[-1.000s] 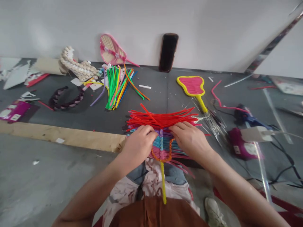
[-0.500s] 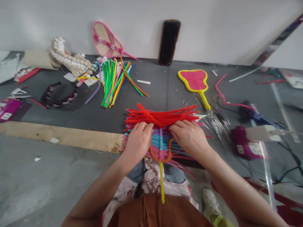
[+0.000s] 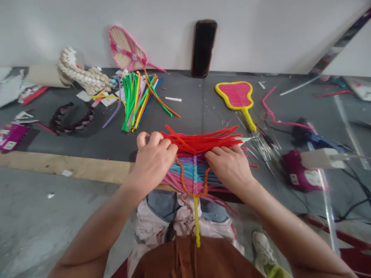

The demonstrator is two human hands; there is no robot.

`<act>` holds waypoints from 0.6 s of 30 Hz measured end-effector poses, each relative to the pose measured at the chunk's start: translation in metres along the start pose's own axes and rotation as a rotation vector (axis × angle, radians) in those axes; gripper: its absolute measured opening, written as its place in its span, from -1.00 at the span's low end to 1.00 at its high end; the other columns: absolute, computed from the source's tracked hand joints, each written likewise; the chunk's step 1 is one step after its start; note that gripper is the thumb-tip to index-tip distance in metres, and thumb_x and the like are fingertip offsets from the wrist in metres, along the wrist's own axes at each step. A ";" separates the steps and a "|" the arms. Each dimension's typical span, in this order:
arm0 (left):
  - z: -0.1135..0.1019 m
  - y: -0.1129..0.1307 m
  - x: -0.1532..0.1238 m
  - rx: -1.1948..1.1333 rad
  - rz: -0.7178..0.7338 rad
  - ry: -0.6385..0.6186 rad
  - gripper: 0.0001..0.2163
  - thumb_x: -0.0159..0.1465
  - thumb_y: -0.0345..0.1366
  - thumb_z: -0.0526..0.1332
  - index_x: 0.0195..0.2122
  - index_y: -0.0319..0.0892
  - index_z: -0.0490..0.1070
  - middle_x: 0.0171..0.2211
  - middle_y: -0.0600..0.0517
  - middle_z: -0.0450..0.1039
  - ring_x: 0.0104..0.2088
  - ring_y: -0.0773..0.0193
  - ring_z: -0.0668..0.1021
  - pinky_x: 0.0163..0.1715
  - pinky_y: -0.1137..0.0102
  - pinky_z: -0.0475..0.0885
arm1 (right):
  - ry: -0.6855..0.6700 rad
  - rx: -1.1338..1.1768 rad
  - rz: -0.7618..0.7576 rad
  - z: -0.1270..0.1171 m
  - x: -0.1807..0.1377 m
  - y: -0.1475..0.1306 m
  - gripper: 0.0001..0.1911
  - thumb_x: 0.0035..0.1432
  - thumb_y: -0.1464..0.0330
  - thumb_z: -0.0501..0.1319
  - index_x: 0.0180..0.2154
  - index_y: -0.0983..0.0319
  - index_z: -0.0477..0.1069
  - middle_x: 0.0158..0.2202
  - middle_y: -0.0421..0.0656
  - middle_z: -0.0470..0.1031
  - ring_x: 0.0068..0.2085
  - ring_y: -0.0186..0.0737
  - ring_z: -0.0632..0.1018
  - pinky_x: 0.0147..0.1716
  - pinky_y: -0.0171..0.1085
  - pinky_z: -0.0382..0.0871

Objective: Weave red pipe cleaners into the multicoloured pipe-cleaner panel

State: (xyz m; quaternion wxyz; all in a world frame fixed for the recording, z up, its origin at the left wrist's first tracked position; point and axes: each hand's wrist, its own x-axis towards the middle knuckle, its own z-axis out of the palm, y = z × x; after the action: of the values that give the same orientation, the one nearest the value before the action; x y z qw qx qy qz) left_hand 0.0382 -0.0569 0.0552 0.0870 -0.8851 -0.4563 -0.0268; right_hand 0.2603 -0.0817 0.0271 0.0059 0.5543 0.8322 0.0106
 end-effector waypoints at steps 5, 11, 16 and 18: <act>-0.001 -0.015 -0.011 -0.205 -0.033 0.098 -0.86 0.30 -0.28 0.23 -0.41 -0.13 0.41 -0.39 0.03 0.53 -0.21 0.13 0.44 -0.15 0.21 0.32 | -0.037 0.013 0.021 -0.002 0.001 -0.001 -0.76 0.31 0.39 0.09 -0.33 0.21 0.51 -0.34 -0.15 0.57 -0.31 -0.21 0.47 -0.27 -0.17 -0.05; 0.012 -0.001 -0.020 -0.463 -0.129 0.330 -0.90 0.31 -0.35 0.19 -0.36 -0.13 0.43 -0.13 0.00 0.57 -0.16 0.23 0.53 -0.11 0.31 0.43 | -0.017 0.002 0.027 -0.003 0.001 -0.004 -0.78 0.29 0.40 0.11 -0.33 0.22 0.51 -0.35 -0.13 0.58 -0.32 -0.22 0.47 -0.29 -0.17 -0.05; 0.016 0.020 -0.028 -0.261 -0.032 0.516 -0.93 0.25 -0.40 0.25 -0.27 -0.09 0.44 -0.07 0.01 0.59 -0.18 0.18 0.51 -0.13 0.24 0.42 | -0.041 -0.007 0.031 -0.006 0.001 -0.006 -0.80 0.27 0.44 0.11 -0.33 0.23 0.51 -0.36 -0.12 0.57 -0.33 -0.22 0.47 -0.29 -0.18 -0.04; 0.017 0.028 -0.030 -0.231 -0.027 0.561 -0.92 0.25 -0.37 0.27 -0.25 -0.06 0.43 -0.06 0.04 0.60 -0.17 0.16 0.52 -0.13 0.22 0.40 | -0.057 -0.008 0.034 -0.008 0.001 -0.007 -0.79 0.27 0.45 0.11 -0.33 0.23 0.51 -0.37 -0.12 0.57 -0.33 -0.21 0.48 -0.28 -0.18 -0.04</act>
State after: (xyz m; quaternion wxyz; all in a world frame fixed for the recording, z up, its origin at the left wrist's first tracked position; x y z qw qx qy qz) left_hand 0.0430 -0.0936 0.0306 0.1083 -0.8410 -0.4201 -0.3232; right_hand 0.2531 -0.0831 0.0347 0.0315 0.5682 0.8223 -0.0020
